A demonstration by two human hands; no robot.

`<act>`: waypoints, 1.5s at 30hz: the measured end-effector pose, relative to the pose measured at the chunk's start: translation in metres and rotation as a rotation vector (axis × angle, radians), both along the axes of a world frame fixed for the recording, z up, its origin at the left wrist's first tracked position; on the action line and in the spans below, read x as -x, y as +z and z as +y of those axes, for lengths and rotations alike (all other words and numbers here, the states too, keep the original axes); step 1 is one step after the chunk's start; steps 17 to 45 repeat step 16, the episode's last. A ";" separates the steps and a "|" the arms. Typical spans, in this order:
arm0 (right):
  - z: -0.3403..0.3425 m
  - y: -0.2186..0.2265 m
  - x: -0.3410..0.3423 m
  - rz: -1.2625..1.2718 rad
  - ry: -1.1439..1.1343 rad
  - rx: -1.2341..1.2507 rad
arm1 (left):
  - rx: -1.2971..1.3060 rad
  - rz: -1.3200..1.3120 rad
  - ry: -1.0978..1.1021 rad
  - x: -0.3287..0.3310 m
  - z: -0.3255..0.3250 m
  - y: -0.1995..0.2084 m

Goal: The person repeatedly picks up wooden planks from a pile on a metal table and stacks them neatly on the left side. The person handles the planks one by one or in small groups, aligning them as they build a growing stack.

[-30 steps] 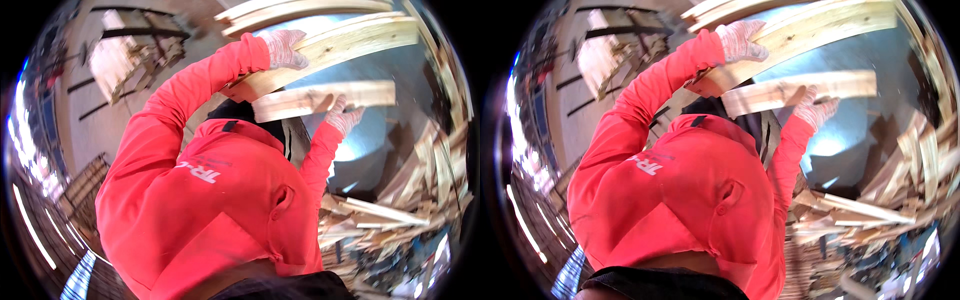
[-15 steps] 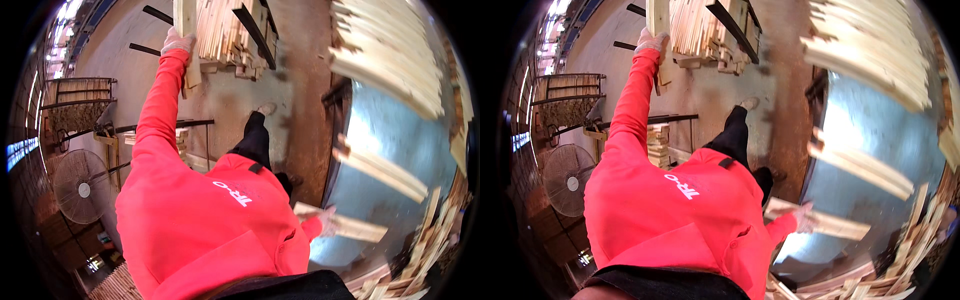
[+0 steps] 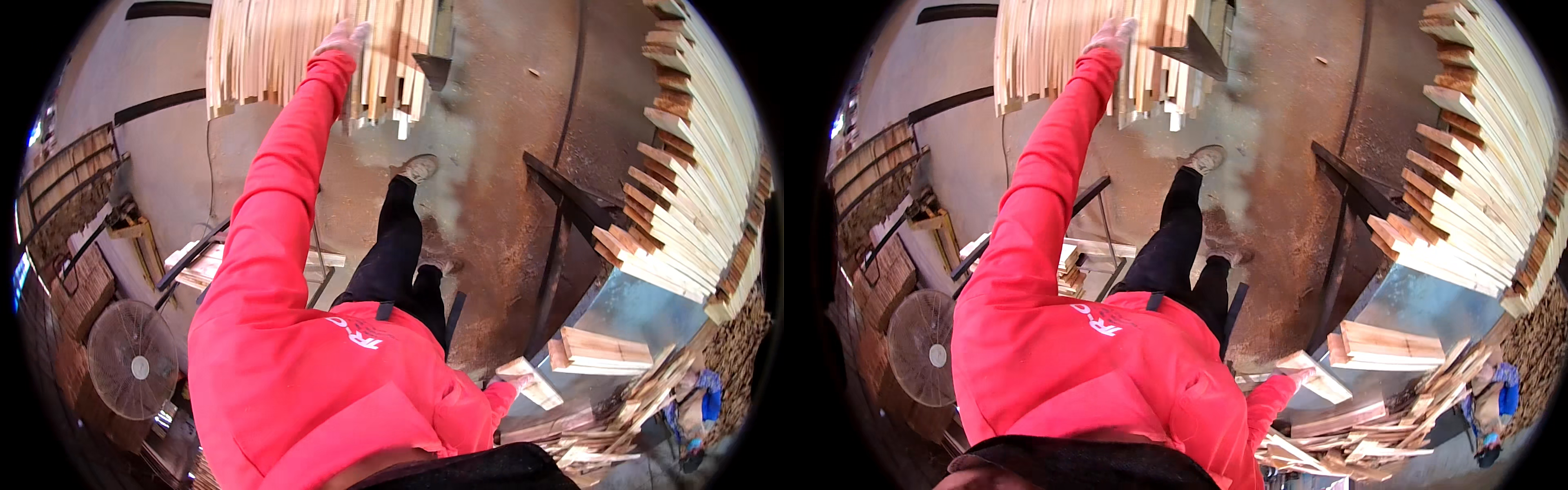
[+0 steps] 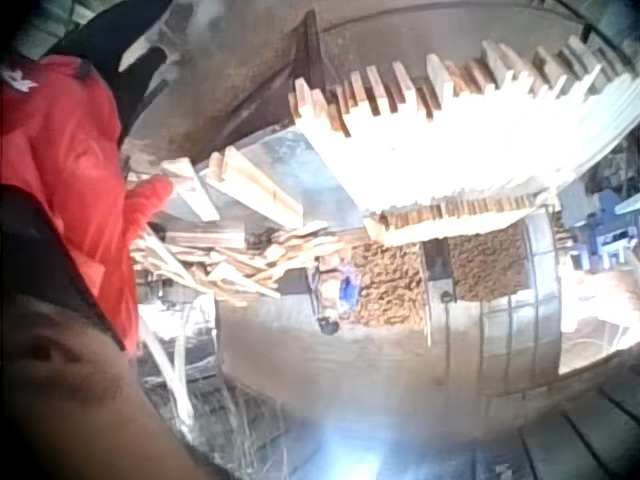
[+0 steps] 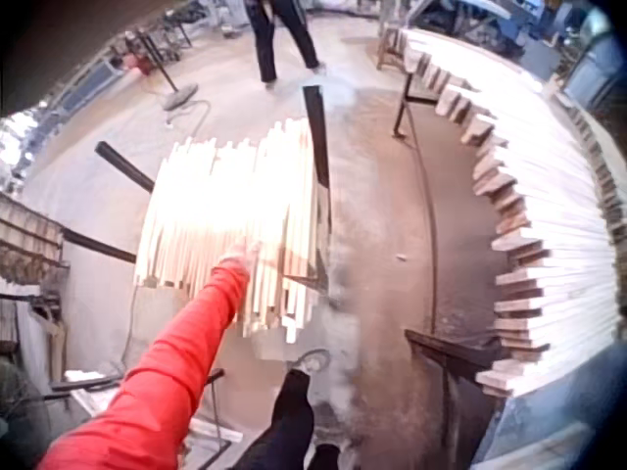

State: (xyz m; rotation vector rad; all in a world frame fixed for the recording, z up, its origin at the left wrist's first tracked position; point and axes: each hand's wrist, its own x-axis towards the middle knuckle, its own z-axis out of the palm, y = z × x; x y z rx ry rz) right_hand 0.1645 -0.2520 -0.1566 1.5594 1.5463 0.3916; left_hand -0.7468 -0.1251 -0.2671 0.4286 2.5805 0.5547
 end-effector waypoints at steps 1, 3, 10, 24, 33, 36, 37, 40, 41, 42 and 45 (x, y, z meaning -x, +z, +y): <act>-0.013 -0.008 0.055 0.068 -0.179 -0.015 | -0.059 0.001 -0.107 0.008 0.009 -0.017; 0.029 0.004 0.080 0.290 -0.505 -0.247 | -0.145 -0.028 -0.160 0.037 -0.042 -0.039; -0.011 0.021 0.114 0.673 -0.841 -0.802 | -0.073 -0.480 -0.370 -0.051 -0.076 0.003; -0.084 0.067 0.134 1.238 -0.976 -1.258 | -0.101 0.410 -1.686 -0.142 -0.152 -0.084; -0.084 0.067 0.134 1.238 -0.976 -1.258 | -0.101 0.410 -1.686 -0.142 -0.152 -0.084; -0.084 0.067 0.134 1.238 -0.976 -1.258 | -0.101 0.410 -1.686 -0.142 -0.152 -0.084; -0.084 0.067 0.134 1.238 -0.976 -1.258 | -0.101 0.410 -1.686 -0.142 -0.152 -0.084; -0.084 0.067 0.134 1.238 -0.976 -1.258 | -0.101 0.410 -1.686 -0.142 -0.152 -0.084; -0.084 0.067 0.134 1.238 -0.976 -1.258 | -0.101 0.410 -1.686 -0.142 -0.152 -0.084; -0.084 0.067 0.134 1.238 -0.976 -1.258 | -0.101 0.410 -1.686 -0.142 -0.152 -0.084; -0.084 0.067 0.134 1.238 -0.976 -1.258 | -0.101 0.410 -1.686 -0.142 -0.152 -0.084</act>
